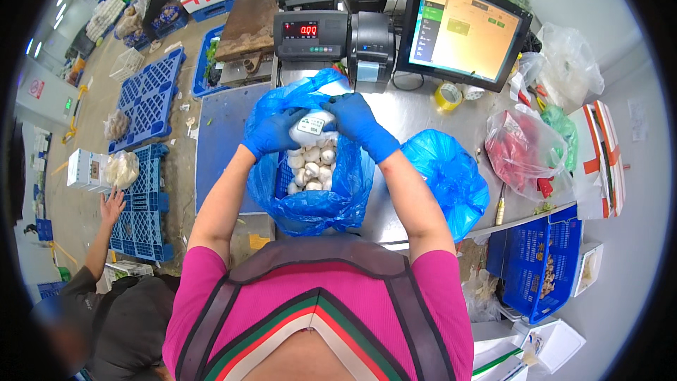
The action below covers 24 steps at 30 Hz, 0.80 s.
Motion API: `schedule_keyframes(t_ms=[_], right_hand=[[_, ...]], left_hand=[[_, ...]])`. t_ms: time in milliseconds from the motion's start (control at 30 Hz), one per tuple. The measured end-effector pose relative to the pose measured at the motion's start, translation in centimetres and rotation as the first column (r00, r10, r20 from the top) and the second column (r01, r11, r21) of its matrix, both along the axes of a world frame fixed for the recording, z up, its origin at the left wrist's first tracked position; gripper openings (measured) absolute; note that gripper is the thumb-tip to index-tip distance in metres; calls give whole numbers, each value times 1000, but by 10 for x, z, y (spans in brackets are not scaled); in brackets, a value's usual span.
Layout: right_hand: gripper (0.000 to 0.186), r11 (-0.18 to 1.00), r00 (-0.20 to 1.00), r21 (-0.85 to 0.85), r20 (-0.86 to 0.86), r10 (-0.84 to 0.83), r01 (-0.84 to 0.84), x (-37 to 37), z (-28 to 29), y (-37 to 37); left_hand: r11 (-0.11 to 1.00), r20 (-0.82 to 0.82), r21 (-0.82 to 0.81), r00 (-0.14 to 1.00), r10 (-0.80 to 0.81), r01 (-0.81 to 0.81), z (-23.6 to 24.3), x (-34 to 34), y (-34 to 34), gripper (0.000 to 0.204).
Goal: The person packs mushrooms by transferring them from a blue bag into white foam trays, weighing the trays on a scale, and placing them into a clear plastic bag.
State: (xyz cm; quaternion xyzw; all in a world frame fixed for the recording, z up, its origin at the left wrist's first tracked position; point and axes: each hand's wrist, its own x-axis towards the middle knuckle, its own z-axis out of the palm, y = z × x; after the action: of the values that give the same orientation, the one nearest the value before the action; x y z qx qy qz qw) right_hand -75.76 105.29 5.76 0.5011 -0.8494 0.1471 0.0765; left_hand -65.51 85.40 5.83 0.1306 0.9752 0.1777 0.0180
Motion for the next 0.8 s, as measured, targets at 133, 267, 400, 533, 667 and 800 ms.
schedule_keyframes(t_ms=[133, 267, 400, 533, 667, 800], right_hand=[[21, 998, 982, -55, 186, -13, 23, -13, -9, -10], [18, 956, 932, -207, 337, -130, 208, -5, -15, -15], [31, 807, 960, -532, 237, -148, 256, 29, 9, 2], [40, 755, 973, -617, 88, -212, 221, 107, -5, 68], [45, 927, 989, -357, -54, -140, 112, 192, -6, 147], [28, 660, 837, -600, 27, -547, 451, 228, 45, 214]], left_hand=[[967, 34, 248, 998, 51, -58, -2, -11, -15, 54], [793, 221, 556, 964, 149, -250, -13, -17, -18, 33], [737, 184, 629, 969, 167, -247, -19, -9, -14, 34], [906, -61, 401, 982, 178, -140, -23, 32, 6, 48], [912, -190, 317, 925, 329, -259, 7, 85, 38, 53], [765, -135, 629, 949, 285, -140, 40, 107, 102, 35]])
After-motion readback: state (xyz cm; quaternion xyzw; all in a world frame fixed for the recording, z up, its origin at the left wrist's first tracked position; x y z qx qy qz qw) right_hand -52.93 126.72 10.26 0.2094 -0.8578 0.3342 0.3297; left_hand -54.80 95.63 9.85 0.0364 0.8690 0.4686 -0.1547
